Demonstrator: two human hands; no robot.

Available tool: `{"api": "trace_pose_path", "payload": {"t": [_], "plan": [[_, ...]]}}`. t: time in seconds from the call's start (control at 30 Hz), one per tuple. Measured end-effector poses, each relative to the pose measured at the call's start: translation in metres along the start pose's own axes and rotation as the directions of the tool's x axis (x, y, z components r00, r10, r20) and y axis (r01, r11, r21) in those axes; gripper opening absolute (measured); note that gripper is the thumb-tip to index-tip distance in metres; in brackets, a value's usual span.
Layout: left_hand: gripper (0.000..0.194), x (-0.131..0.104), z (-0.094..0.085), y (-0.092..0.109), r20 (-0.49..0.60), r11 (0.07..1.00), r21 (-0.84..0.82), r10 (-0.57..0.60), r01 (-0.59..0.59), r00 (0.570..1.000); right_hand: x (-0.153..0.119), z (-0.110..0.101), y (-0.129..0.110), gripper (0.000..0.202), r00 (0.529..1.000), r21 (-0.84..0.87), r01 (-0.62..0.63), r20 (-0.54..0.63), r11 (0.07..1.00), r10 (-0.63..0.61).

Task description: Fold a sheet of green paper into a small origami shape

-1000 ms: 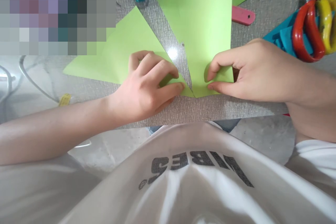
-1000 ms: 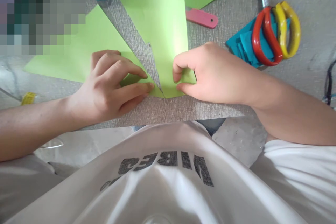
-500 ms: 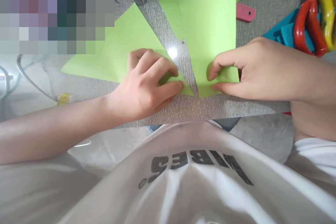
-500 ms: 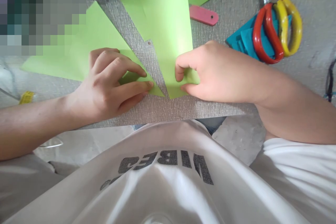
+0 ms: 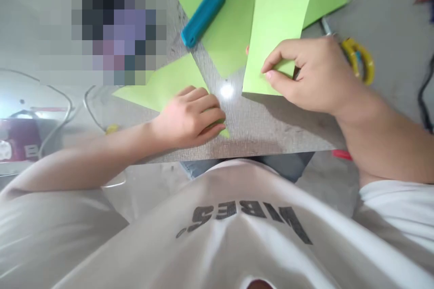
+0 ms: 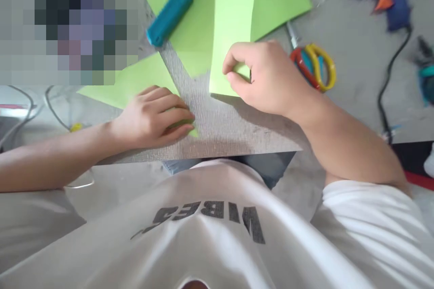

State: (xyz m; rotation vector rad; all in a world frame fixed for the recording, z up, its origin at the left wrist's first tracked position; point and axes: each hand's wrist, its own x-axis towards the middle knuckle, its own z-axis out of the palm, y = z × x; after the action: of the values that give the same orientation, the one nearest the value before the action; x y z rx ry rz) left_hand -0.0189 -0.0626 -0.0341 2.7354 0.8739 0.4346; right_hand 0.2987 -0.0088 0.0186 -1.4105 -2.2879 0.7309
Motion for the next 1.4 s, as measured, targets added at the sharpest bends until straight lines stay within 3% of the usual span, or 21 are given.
{"api": "trace_pose_path", "payload": {"t": [0.13,0.23,0.37,0.43,0.53,0.57,0.67,0.8,0.97,1.2,1.3,1.4], "plan": [[0.035,0.01,0.002,-0.006,-0.006,0.982,-0.129,-0.14,0.139,0.99,0.016,-0.011,0.026,0.007,0.98,-0.078,-0.032,-0.2,0.996,0.016],[0.031,0.021,-0.003,-0.004,0.006,0.924,-0.2,-0.332,0.326,0.943,0.028,-0.02,0.043,0.008,0.937,-0.103,-0.018,-0.35,0.995,-0.02],[0.027,0.06,-0.017,0.004,-0.027,0.863,-0.141,-0.494,0.486,0.869,0.035,-0.023,0.053,0.019,0.937,-0.092,-0.04,-0.35,0.995,0.005],[0.038,0.089,-0.021,0.003,-0.009,0.876,-0.034,-0.481,0.481,0.876,0.037,-0.024,0.053,0.022,0.939,-0.102,-0.058,-0.345,0.993,0.02],[0.074,0.128,-0.022,-0.005,0.028,0.911,0.189,-0.378,0.366,0.926,0.039,-0.027,0.055,0.023,0.928,-0.119,-0.078,-0.372,0.99,0.029],[0.076,0.138,-0.022,-0.008,0.095,0.91,0.243,-0.366,0.335,0.926,0.041,-0.029,0.056,0.023,0.919,-0.123,-0.079,-0.394,0.989,0.025],[0.05,0.153,-0.02,-0.018,0.208,0.872,0.371,-0.412,0.319,0.887,0.046,-0.034,0.063,0.025,0.888,-0.132,-0.074,-0.459,0.988,0.005],[0.035,0.157,-0.015,-0.028,0.179,0.859,0.44,-0.368,0.26,0.912,0.05,-0.037,0.071,0.025,0.87,-0.143,-0.087,-0.493,0.986,0.005],[0.039,0.154,-0.001,-0.04,0.119,0.866,0.47,-0.255,0.172,0.96,0.049,-0.042,0.072,0.027,0.886,-0.185,-0.166,-0.46,0.969,0.064],[0.027,0.145,0.012,-0.063,-0.023,0.89,0.405,-0.219,0.21,0.975,0.042,-0.086,0.077,0.028,0.858,-0.246,-0.379,-0.453,0.892,0.24],[0.027,0.147,0.014,-0.059,-0.092,0.905,0.348,-0.227,0.245,0.97,0.038,-0.095,0.08,0.028,0.851,-0.328,-0.486,-0.39,0.81,0.352],[0.033,0.152,0.016,-0.047,-0.127,0.929,0.267,-0.23,0.257,0.965,0.039,-0.086,0.087,0.046,0.839,-0.403,-0.526,-0.391,0.749,0.379]]}}
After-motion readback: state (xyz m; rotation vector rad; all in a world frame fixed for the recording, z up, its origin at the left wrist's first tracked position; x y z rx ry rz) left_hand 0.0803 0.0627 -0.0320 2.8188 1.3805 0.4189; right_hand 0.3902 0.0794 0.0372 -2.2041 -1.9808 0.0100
